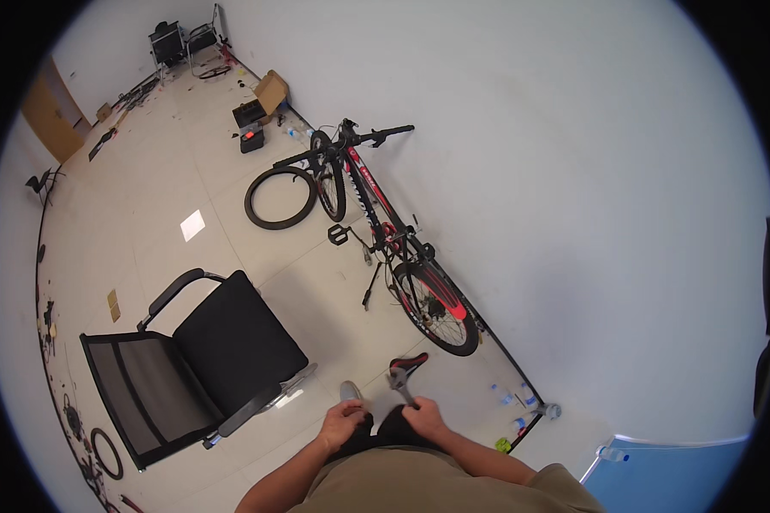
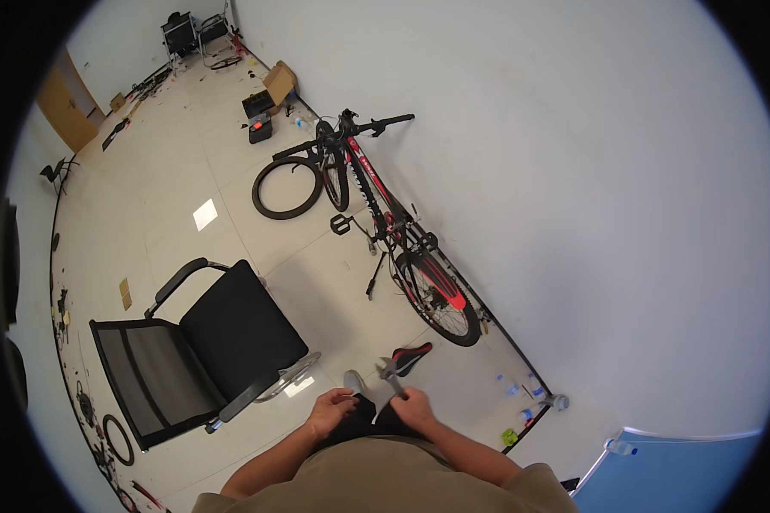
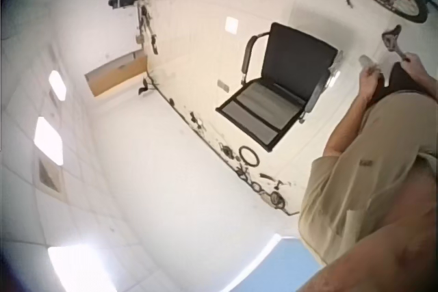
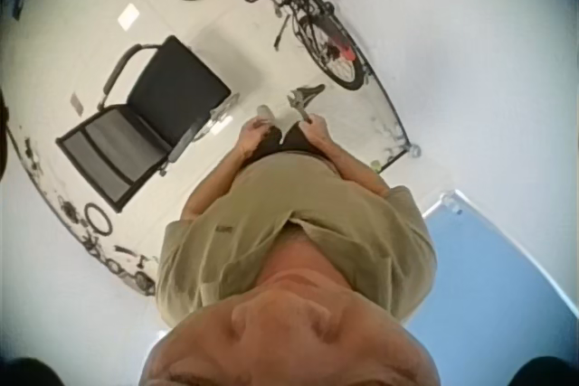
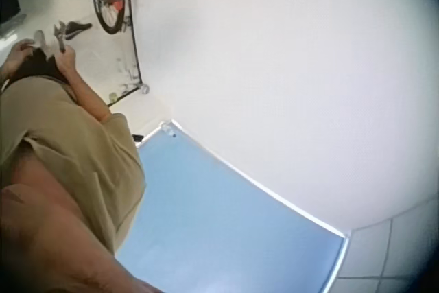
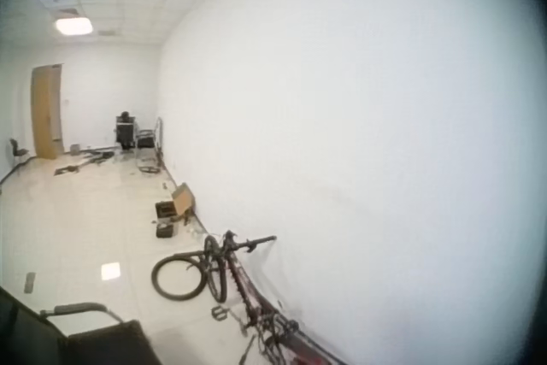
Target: The person sits on a chair and uses a wrench to loosen and remove a bolt from the bicycle seat post. They then use pliers to adjust a small metal component. Finally, they use the wrench to loosen the rear wheel axle nuts and remove the rear wheel from the frame.
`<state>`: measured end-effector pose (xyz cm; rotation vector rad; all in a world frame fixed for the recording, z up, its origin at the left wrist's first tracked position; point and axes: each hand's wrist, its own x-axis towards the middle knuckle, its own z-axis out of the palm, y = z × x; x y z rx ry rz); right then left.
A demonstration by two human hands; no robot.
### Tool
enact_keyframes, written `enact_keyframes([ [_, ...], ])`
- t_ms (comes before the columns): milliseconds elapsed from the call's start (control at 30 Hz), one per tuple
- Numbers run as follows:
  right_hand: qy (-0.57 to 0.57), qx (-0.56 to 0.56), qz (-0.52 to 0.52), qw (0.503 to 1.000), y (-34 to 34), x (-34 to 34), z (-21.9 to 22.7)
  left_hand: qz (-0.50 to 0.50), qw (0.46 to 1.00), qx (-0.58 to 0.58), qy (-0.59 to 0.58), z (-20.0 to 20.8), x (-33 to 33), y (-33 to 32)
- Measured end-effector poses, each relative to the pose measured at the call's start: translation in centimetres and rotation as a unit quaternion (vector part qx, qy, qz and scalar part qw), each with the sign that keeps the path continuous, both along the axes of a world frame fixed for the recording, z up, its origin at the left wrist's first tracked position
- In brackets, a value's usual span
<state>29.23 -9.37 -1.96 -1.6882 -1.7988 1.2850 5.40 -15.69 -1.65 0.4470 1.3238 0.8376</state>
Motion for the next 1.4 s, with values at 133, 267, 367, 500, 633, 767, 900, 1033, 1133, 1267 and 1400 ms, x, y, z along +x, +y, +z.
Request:
enact_keyframes([
  [133, -0.103, -0.029, -0.068, 0.992, 1.9, 6.2, -4.2, 0.074, 0.989, -0.102, 0.077, -3.4, -5.1, -2.6],
  [267, -0.096, -0.278, -0.231, 0.927, 2.4, 13.1, -6.9, 0.112, 0.969, -0.189, 0.114, -3.6, -8.5, -4.4],
  [367, -0.143, -0.392, -0.355, 0.837, 2.0, 16.1, -6.6, 0.124, 0.961, -0.222, 0.109, -3.4, -9.9, -4.7],
  [500, -0.152, -0.445, -0.332, 0.817, 3.1, 15.4, -6.5, 0.186, 0.941, -0.263, 0.1, -3.4, -11.2, -3.6],
  [633, -0.15, -0.391, -0.217, 0.882, 7.1, 11.9, -5.6, 0.223, 0.918, -0.31, 0.105, -4.0, -11.8, -1.0],
  [767, -0.054, -0.351, -0.202, 0.913, 11.2, 12.1, -12.1, 0.184, 0.931, -0.281, 0.141, -2.7, -14.2, 5.9],
  [900, -0.048, -0.323, -0.14, 0.935, 12.9, 8.9, -14.3, 0.16, 0.942, -0.235, 0.176, 1.5, -17.7, 12.9],
  [1033, -0.026, -0.433, -0.312, 0.845, 9.7, 5.4, -16.8, 0.038, 0.956, -0.195, 0.215, 3.2, -21.7, 18.9],
  [1133, -0.052, -0.508, -0.364, 0.779, 9.7, -0.3, -11.7, -0.075, 0.927, -0.202, 0.308, 4.6, -25.5, 22.2],
  [1267, -0.079, -0.495, -0.392, 0.771, 0.6, -6.8, -12.0, -0.354, 0.812, -0.135, 0.445, 2.9, -33.5, 25.0],
  [1400, -0.165, -0.464, -0.383, 0.782, -7.3, -16.5, -14.5, -0.413, 0.765, -0.24, 0.432, 5.4, -36.1, 32.7],
])
